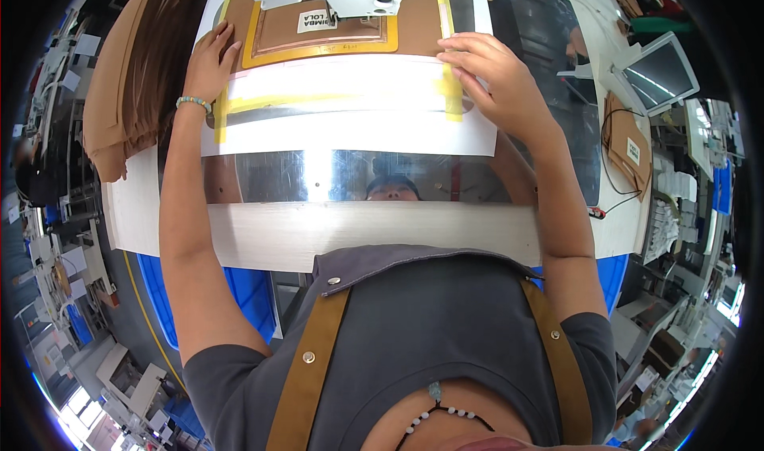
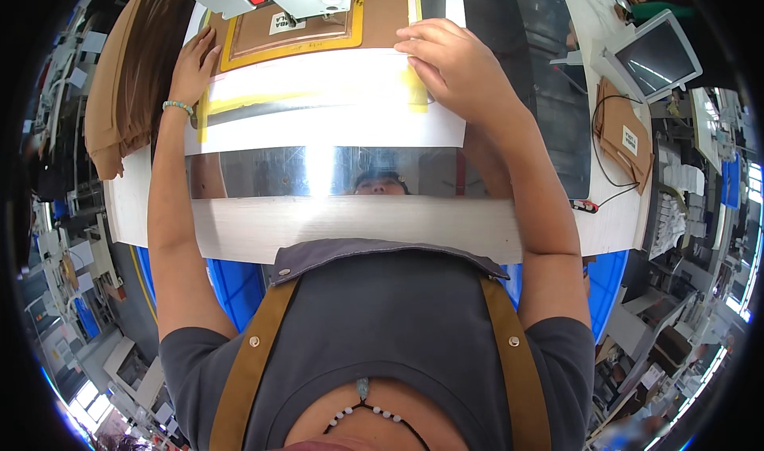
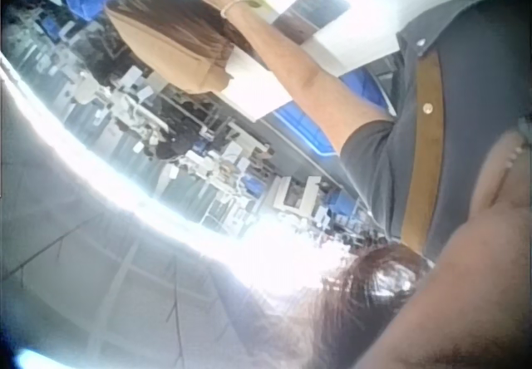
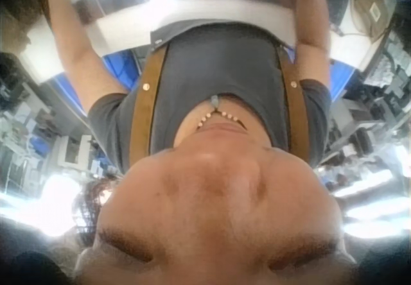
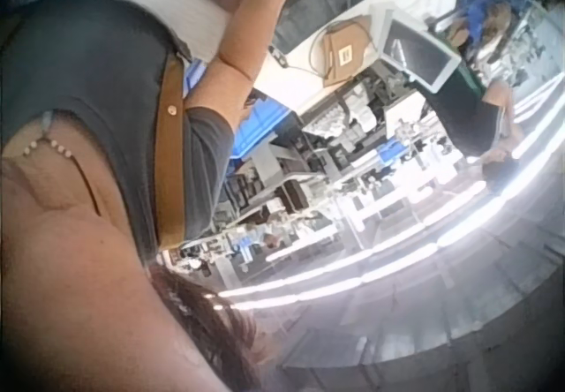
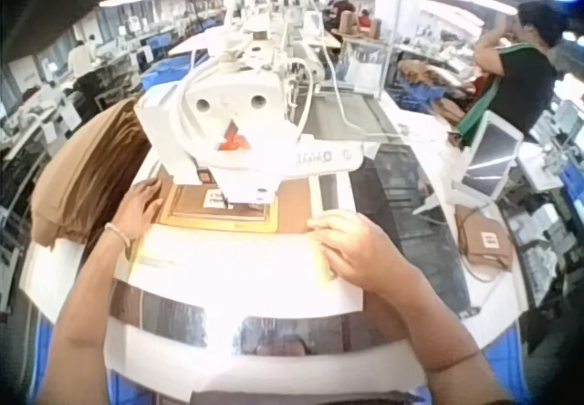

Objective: Sewing and trimming leather components for bags using an industrial sewing machine.

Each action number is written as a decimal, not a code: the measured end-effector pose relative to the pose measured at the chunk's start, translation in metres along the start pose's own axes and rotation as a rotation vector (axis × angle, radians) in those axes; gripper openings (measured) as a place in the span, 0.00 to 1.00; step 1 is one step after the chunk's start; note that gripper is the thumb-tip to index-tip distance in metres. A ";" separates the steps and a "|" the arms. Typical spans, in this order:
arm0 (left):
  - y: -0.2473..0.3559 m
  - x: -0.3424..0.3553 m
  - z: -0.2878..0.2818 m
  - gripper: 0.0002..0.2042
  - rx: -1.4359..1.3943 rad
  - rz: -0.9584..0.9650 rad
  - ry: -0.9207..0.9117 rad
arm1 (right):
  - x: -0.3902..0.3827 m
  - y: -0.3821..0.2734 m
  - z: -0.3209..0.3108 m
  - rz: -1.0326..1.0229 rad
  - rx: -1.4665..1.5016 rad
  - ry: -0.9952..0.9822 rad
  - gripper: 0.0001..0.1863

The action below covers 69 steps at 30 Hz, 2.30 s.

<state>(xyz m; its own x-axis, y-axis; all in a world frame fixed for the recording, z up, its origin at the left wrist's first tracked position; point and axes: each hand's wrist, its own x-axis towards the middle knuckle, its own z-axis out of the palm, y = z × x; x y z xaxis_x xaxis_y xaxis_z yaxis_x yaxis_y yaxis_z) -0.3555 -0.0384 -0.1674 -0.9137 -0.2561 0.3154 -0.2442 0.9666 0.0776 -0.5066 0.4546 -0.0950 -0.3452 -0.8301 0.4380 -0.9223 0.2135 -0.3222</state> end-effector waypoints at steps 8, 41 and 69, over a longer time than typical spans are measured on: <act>0.003 0.001 0.005 0.23 0.091 0.055 0.035 | -0.019 0.021 0.001 0.036 -0.110 -0.128 0.13; 0.172 0.032 0.017 0.14 -0.067 0.250 0.070 | 0.025 0.002 0.062 -0.166 -0.214 0.105 0.04; -0.055 -0.591 -0.125 0.21 -0.571 -1.271 0.626 | 0.017 0.018 0.059 0.511 0.882 -0.112 0.08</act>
<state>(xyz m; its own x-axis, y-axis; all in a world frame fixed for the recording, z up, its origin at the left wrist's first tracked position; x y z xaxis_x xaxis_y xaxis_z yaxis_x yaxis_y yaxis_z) 0.2390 0.0608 -0.2395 0.1134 -0.9898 0.0859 -0.4485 0.0261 0.8934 -0.5187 0.4135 -0.1428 -0.6009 -0.7992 0.0093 -0.1980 0.1376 -0.9705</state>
